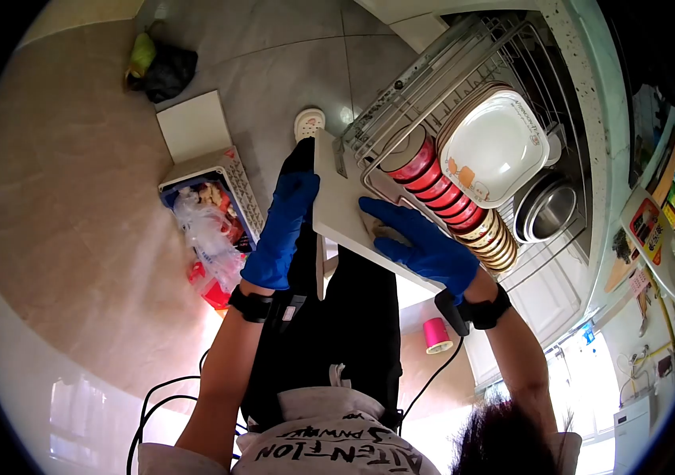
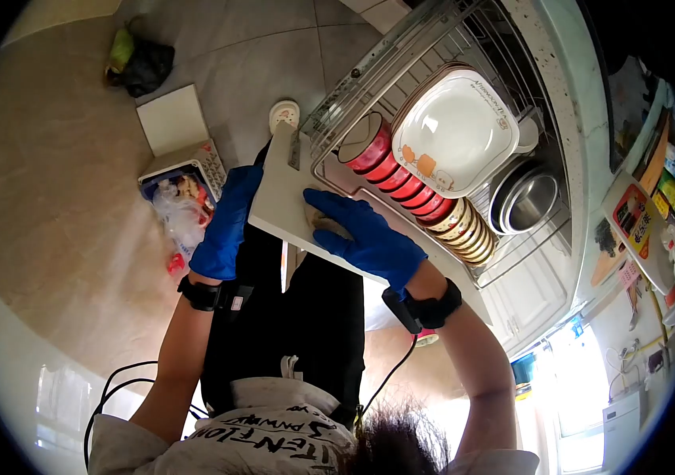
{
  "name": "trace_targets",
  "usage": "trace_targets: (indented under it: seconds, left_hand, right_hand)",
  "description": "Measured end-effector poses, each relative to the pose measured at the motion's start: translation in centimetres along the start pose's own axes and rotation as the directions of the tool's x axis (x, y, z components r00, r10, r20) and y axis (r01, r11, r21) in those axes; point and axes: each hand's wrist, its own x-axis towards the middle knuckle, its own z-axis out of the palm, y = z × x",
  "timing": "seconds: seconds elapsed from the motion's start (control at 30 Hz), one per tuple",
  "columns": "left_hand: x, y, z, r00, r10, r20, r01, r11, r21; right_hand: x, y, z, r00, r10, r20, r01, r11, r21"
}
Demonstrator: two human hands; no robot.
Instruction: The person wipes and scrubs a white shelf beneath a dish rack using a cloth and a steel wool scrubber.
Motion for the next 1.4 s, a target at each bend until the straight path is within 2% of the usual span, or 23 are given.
trace_targets:
  seconds: [0.07, 0.1, 0.2, 0.27, 0.4, 0.47, 0.6, 0.67, 0.7, 0.73, 0.8, 0.83, 0.87, 0.93, 1.0, 1.07, 1.1, 1.13, 1.2, 1.23, 1.27, 1.33, 1.4]
  left_hand:
    - [0.0, 0.2, 0.3, 0.998, 0.056, -0.005, -0.054, 0.988, 0.142]
    - [0.1, 0.2, 0.5, 0.998, 0.059, 0.000, -0.058, 0.989, 0.138]
    - [-0.1, 0.3, 1.1, 0.998, 0.064, -0.017, -0.063, 0.996, 0.060]
    - [0.0, 0.7, 1.5, 1.000, -0.007, -0.029, 0.003, 0.994, -0.114]
    - [0.3, 0.2, 1.1, 1.000, 0.005, -0.012, -0.006, 0.996, -0.087]
    - [0.5, 0.0, 1.0, 0.999, 0.034, -0.031, -0.036, 0.996, -0.077]
    - [0.7, 0.2, 0.8, 1.000, 0.006, -0.006, -0.006, 0.999, -0.039]
    - [0.9, 0.2, 0.8, 0.999, 0.044, 0.012, -0.044, 0.998, -0.044]
    - [0.9, 0.1, 0.9, 0.999, 0.042, 0.012, -0.041, 0.998, -0.041]
    - [1.0, 0.1, 1.0, 0.999, 0.052, 0.003, -0.052, 0.996, -0.072]
    - [1.2, -0.5, 1.2, 0.998, 0.055, 0.004, -0.054, 0.994, -0.093]
    - [1.4, -1.3, 1.0, 0.980, 0.196, 0.025, -0.196, 0.980, -0.017]
    - [1.6, -2.1, 0.7, 0.942, 0.332, 0.056, -0.335, 0.941, 0.055]
    - [1.8, -2.9, 0.6, 0.945, 0.318, 0.068, -0.322, 0.945, 0.055]
    - [2.2, -3.1, 0.2, 0.948, 0.310, 0.069, -0.314, 0.948, 0.051]
    - [1.7, -2.8, 0.0, 0.921, 0.359, 0.151, -0.378, 0.918, 0.121]
    - [1.7, -3.0, 0.4, 0.962, 0.265, 0.066, -0.261, 0.963, -0.066]
    - [1.9, -3.5, 0.0, 0.960, 0.269, 0.071, -0.265, 0.962, -0.061]
    - [2.5, -4.8, -1.1, 0.983, 0.092, 0.157, -0.010, 0.890, -0.456]
    - [2.1, -3.2, 0.2, 0.988, -0.111, 0.104, 0.148, 0.861, -0.487]
    - [1.6, -2.6, 1.0, 0.991, 0.122, 0.048, -0.102, 0.946, -0.307]
    - [1.4, -2.3, 2.1, 0.970, 0.241, -0.016, -0.239, 0.946, -0.219]
    - [2.2, -3.2, 1.0, 0.965, 0.253, -0.075, -0.263, 0.947, -0.185]
  right_hand:
    - [-0.1, -0.1, -0.1, 0.999, -0.023, 0.037, 0.014, 0.974, 0.228]
    - [-0.2, 0.5, 0.0, 0.999, -0.011, 0.034, 0.006, 0.992, 0.123]
    - [0.3, 1.1, -0.4, 0.996, 0.003, 0.086, -0.007, 0.999, 0.047]
    - [0.9, 2.6, 0.1, 0.997, -0.065, 0.052, 0.064, 0.998, 0.027]
    - [1.9, 5.2, 0.6, 0.999, -0.023, -0.031, 0.026, 0.996, 0.085]
    - [2.1, 4.4, -0.2, 0.990, 0.108, 0.086, -0.100, 0.991, -0.088]
    - [3.0, 3.2, -1.0, 0.958, 0.218, 0.188, -0.208, 0.975, -0.073]
    - [3.9, 2.1, 0.0, 0.989, -0.137, -0.046, 0.144, 0.959, 0.244]
    - [4.7, 2.2, 1.2, 0.963, -0.247, -0.103, 0.263, 0.944, 0.198]
    - [4.8, 2.2, 1.7, 0.964, -0.245, -0.105, 0.262, 0.944, 0.203]
    - [4.5, 2.1, 2.2, 0.943, -0.286, -0.169, 0.269, 0.956, -0.119]
    - [4.1, 3.0, 1.8, 0.984, -0.142, -0.105, 0.131, 0.986, -0.098]
    - [3.3, 3.3, 1.2, 0.984, -0.140, -0.112, 0.130, 0.987, -0.092]
    - [2.2, 3.2, 0.2, 0.998, 0.020, 0.060, -0.007, 0.977, -0.214]
    - [1.2, 1.0, 1.4, 0.942, -0.319, -0.102, 0.312, 0.947, -0.081]
    - [1.8, -2.7, 1.8, 0.941, -0.313, -0.127, 0.322, 0.945, 0.058]
    - [2.2, -2.4, 2.4, 0.943, -0.309, -0.127, 0.319, 0.946, 0.065]
    - [3.1, -1.7, 2.7, 0.915, -0.375, -0.151, 0.388, 0.919, 0.067]
    - [3.8, -1.3, 2.5, 0.874, -0.453, -0.176, 0.470, 0.880, 0.067]
    - [3.4, -1.1, 2.3, 0.868, -0.470, -0.162, 0.486, 0.871, 0.074]
    - [2.8, -1.0, 2.0, 0.861, -0.486, -0.151, 0.501, 0.862, 0.081]
    - [2.6, -1.0, 1.6, 0.854, -0.507, -0.120, 0.513, 0.858, 0.020]
    - [3.1, -0.7, 1.5, 0.805, -0.586, -0.093, 0.584, 0.810, -0.053]
